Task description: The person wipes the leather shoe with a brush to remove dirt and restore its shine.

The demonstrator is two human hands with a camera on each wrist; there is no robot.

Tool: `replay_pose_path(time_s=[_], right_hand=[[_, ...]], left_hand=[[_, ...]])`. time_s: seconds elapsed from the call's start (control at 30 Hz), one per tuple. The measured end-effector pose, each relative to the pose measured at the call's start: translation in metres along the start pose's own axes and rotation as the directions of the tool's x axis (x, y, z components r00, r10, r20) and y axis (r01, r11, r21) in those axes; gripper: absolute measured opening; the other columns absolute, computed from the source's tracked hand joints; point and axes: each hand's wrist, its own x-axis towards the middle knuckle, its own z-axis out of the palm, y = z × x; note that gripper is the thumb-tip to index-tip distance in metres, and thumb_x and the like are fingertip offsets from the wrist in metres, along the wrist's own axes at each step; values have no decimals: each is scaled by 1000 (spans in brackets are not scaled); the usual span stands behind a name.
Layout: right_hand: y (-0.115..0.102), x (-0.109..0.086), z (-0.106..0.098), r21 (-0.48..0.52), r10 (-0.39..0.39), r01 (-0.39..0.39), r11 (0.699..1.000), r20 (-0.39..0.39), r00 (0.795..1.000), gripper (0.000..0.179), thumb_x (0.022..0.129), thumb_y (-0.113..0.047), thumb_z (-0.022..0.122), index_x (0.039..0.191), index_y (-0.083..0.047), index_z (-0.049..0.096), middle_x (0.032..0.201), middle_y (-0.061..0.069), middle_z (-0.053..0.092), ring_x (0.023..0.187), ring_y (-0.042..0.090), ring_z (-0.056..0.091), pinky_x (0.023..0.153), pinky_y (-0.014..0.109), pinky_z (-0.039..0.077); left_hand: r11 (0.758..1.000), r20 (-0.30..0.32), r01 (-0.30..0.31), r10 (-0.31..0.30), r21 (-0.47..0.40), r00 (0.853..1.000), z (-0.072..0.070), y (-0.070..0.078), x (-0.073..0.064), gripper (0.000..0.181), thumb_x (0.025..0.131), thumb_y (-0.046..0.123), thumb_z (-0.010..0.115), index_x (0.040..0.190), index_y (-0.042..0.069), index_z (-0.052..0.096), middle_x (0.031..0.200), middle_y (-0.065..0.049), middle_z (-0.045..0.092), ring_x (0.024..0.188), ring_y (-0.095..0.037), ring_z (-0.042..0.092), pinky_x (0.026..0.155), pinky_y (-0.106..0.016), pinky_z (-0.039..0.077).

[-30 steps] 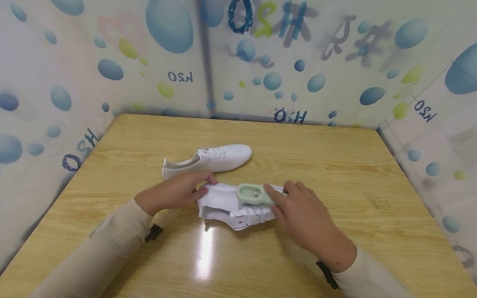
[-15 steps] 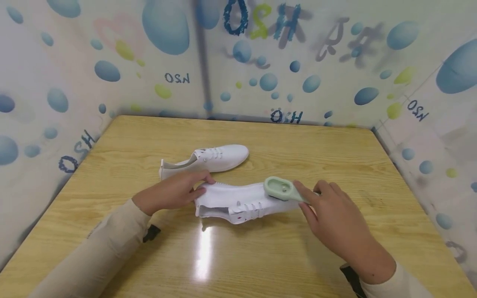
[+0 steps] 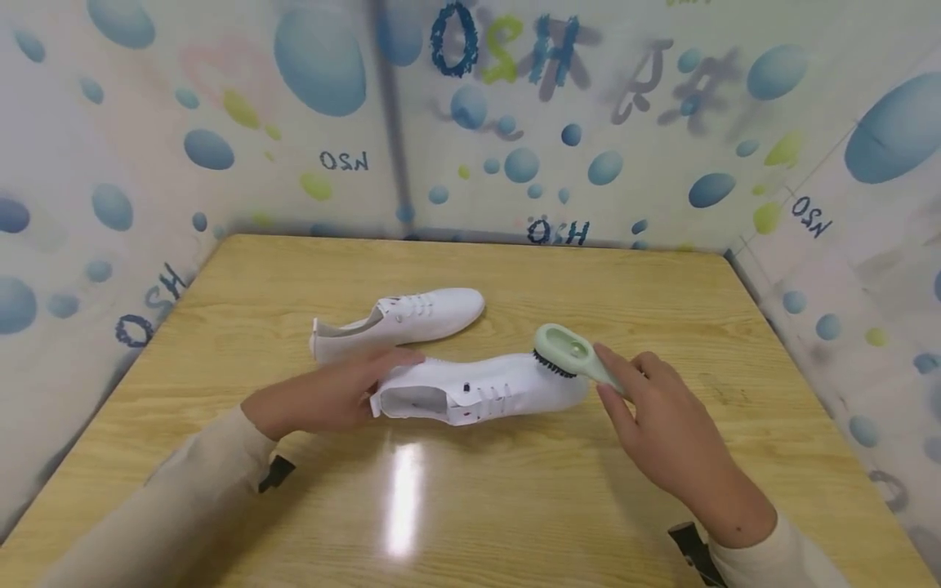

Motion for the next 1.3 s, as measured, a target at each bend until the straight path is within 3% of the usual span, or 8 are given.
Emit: replay_pose_path(time_s=[0.1,0.3,0.53,0.7,0.8,0.9,1.07,1.3], right_hand=[[3,0,1,50,17,-17,999,5,1000,48,105,-28,52,151,-15,44,100,10,56,68,13,39,54,25,34],[6,0,4,162,33,-45,986,74,997,47,106,-32,49,151,-17,44,100,7,54,65,10,40,53,25,36],[7,-1,9,192,-29,-7,981,185,982,47,106,-34,50,150,-18,46,105,2,58,69,5,44,56,24,38],[7,-1,15,190,-37,-8,982,231,972,45,105,-34,52,147,-19,50,101,-1,57,68,5,43,56,23,39],[7,-1,19,195,-37,-11,981,244,969,45,104,-34,53,147,-19,51,102,-1,56,69,5,43,56,23,38],[6,-2,19,195,-43,-6,981,248,968,45,104,-34,53,146,-18,52,102,-1,56,70,5,43,57,22,38],[6,-2,18,193,-55,4,981,259,964,43,104,-33,54,144,-18,54,98,-3,54,69,4,42,58,22,39],[8,-3,16,183,-43,-15,983,306,951,44,103,-33,55,145,-19,52,103,-2,56,72,5,44,59,22,39]], left_hand=[[999,-16,41,-41,19,999,5,3,1,71,80,11,84,140,6,48,131,-10,58,120,-25,57,100,-42,50],[983,-84,183,-180,29,980,12,3,16,64,76,11,88,132,13,57,124,-5,64,117,-21,60,99,-40,50],[938,-67,345,-343,15,937,19,4,38,61,78,20,87,132,11,60,116,-3,70,99,-14,64,88,-34,53],[894,-36,447,-447,-22,894,28,6,58,39,81,31,84,104,11,60,85,-1,64,75,-13,57,69,-29,48],[884,-33,466,-467,-17,884,33,9,72,39,82,36,83,95,12,56,77,0,57,70,-14,53,63,-28,44],[893,-39,449,-449,2,893,36,11,86,40,81,38,83,97,11,58,78,1,58,71,-13,52,63,-28,43],[899,-20,425,-425,105,905,38,16,111,41,82,45,80,95,10,63,74,2,61,66,-12,51,58,-28,43],[871,39,475,-483,126,875,40,15,149,47,87,52,74,104,9,64,82,-1,66,69,-14,60,60,-30,47]])
